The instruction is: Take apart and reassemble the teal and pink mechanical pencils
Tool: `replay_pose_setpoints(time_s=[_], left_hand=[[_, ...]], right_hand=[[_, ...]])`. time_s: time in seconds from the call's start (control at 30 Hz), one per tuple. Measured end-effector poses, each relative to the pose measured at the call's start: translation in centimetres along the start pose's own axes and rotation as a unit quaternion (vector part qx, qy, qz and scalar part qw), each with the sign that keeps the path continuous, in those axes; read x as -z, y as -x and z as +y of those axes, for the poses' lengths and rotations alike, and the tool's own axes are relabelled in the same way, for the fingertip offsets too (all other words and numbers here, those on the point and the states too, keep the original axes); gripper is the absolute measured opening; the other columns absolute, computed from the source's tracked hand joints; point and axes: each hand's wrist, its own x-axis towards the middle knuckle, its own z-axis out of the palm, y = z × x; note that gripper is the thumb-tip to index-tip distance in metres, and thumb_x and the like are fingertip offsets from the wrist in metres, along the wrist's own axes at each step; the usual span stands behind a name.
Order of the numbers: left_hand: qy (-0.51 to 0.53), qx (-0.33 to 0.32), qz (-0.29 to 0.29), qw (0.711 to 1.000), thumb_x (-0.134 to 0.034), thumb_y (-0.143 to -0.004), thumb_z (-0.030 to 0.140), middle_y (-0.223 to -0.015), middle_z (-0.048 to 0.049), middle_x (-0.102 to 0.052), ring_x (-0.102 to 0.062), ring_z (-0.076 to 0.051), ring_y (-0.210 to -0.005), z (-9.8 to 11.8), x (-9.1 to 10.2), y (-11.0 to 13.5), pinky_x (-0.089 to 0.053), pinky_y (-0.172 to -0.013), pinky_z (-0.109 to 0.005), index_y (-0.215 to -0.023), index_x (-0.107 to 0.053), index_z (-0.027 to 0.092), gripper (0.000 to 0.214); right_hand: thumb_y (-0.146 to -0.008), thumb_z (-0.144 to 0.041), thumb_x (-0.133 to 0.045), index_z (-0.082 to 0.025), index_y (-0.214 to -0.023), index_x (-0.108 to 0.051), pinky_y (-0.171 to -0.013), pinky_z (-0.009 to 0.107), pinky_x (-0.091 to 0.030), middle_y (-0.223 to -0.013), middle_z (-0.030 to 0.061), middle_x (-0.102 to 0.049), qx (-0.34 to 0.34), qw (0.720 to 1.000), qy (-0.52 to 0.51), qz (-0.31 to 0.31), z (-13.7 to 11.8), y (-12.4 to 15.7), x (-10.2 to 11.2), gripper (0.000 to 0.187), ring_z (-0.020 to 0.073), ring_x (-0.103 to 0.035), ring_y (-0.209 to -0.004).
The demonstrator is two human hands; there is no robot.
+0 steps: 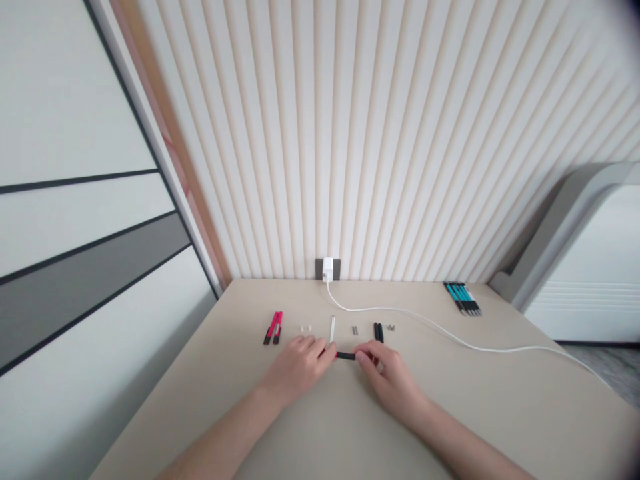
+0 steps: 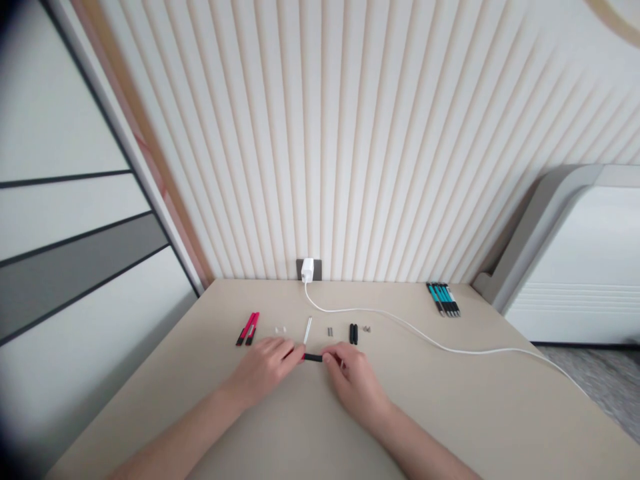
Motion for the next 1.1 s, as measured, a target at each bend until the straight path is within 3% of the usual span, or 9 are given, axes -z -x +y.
replay_pose_setpoints(time_s=[0.1, 0.33, 0.5, 0.7, 0.83, 0.93, 1.0, 1.1], left_hand=[[0.029, -0.023, 0.033, 0.999, -0.049, -0.095, 0.014, -0.076, -0.0005, -0.06, -0.059, -0.017, -0.064, 0.2, -0.1, 1.0, -0.045, -0.056, -0.031, -0.109, -0.058, 0.015, 0.016], [0.095, -0.035, 0.041, 0.994, -0.049, -0.096, 0.015, -0.075, 0.0014, -0.061, -0.059, -0.014, -0.062, 0.2, 0.6, 1.4, -0.041, -0.054, -0.03, -0.108, -0.058, 0.017, 0.015], [0.121, -0.029, 0.026, 0.992, -0.045, -0.099, 0.02, -0.069, 0.0026, -0.059, -0.057, -0.013, -0.056, 0.1, 0.5, 1.5, -0.035, -0.049, -0.028, -0.101, -0.059, 0.02, 0.014], [0.124, -0.026, 0.014, 0.992, -0.043, -0.1, 0.021, -0.068, 0.0026, -0.057, -0.057, -0.013, -0.055, 0.1, 0.5, 1.5, -0.035, -0.048, -0.028, -0.098, -0.06, 0.02, 0.017], [0.098, -0.058, 0.029, 0.993, -0.049, -0.096, 0.015, -0.075, 0.001, -0.061, -0.06, -0.014, -0.063, -0.1, 0.6, 1.5, -0.041, -0.054, -0.029, -0.108, -0.059, 0.017, 0.016], [0.079, -0.06, 0.05, 0.994, -0.051, -0.094, 0.011, -0.078, -0.0001, -0.063, -0.061, -0.015, -0.065, -0.3, 0.7, 1.5, -0.044, -0.057, -0.03, -0.113, -0.058, 0.015, 0.021], [0.074, -0.055, 0.054, 0.994, -0.05, -0.094, 0.012, -0.076, 0.0001, -0.062, -0.061, -0.015, -0.065, -0.3, 0.8, 1.5, -0.044, -0.057, -0.03, -0.114, -0.058, 0.016, 0.021], [0.084, -0.041, 0.041, 0.995, -0.047, -0.098, 0.017, -0.073, 0.0013, -0.06, -0.061, -0.013, -0.061, -0.2, 0.8, 1.5, -0.043, -0.054, -0.028, -0.112, -0.059, 0.017, 0.019]], right_hand=[[-0.1, -0.043, -0.037, -0.018, -0.069, -0.058, -0.059, 0.026, -0.037, -0.065, 0.001, -0.056, -0.019, 0.999, 0.01, -0.049, 0.4, 0.1, -0.5, 0.045, 0.0146, -0.05, -0.061], [-0.103, -0.038, -0.032, -0.019, -0.064, -0.05, -0.06, 0.023, -0.037, -0.06, -0.0024, -0.054, 0.004, 0.99, 0.01, -0.143, -0.5, 0.7, 0.0, 0.047, 0.0112, -0.049, -0.057], [-0.103, -0.033, -0.035, -0.019, -0.073, -0.055, -0.065, 0.025, -0.038, -0.069, 0.0011, -0.058, 0.1, 0.982, 0.104, -0.124, -0.3, 0.7, 0.3, 0.039, 0.0148, -0.053, -0.067], [-0.101, -0.032, -0.042, -0.018, -0.089, -0.063, -0.07, 0.03, -0.039, -0.077, 0.0057, -0.064, 0.205, 0.951, 0.214, -0.088, -0.2, 0.6, 0.7, 0.028, 0.0194, -0.055, -0.074], [-0.101, -0.033, -0.043, -0.019, -0.094, -0.065, -0.074, 0.032, -0.039, -0.077, 0.0042, -0.066, 0.176, 0.952, 0.225, -0.109, -0.5, 0.6, 1.1, 0.027, 0.0196, -0.056, -0.076], [-0.103, -0.031, -0.035, -0.019, -0.082, -0.063, -0.07, 0.03, -0.039, -0.072, 0.0029, -0.064, 0.099, 0.969, 0.198, -0.107, -0.5, 0.6, 0.9, 0.037, 0.0171, -0.055, -0.07], [-0.103, -0.032, -0.034, -0.019, -0.073, -0.061, -0.065, 0.028, -0.039, -0.068, 0.0021, -0.062, 0.054, 0.978, 0.168, -0.111, -0.4, 0.6, 0.7, 0.043, 0.0156, -0.054, -0.066], [-0.102, -0.035, -0.038, -0.02, -0.077, -0.064, -0.068, 0.027, -0.042, -0.073, 0.0027, -0.065, 0.04, 0.987, 0.11, -0.111, -0.4, 0.6, 0.6, 0.039, 0.016, -0.058, -0.071]])
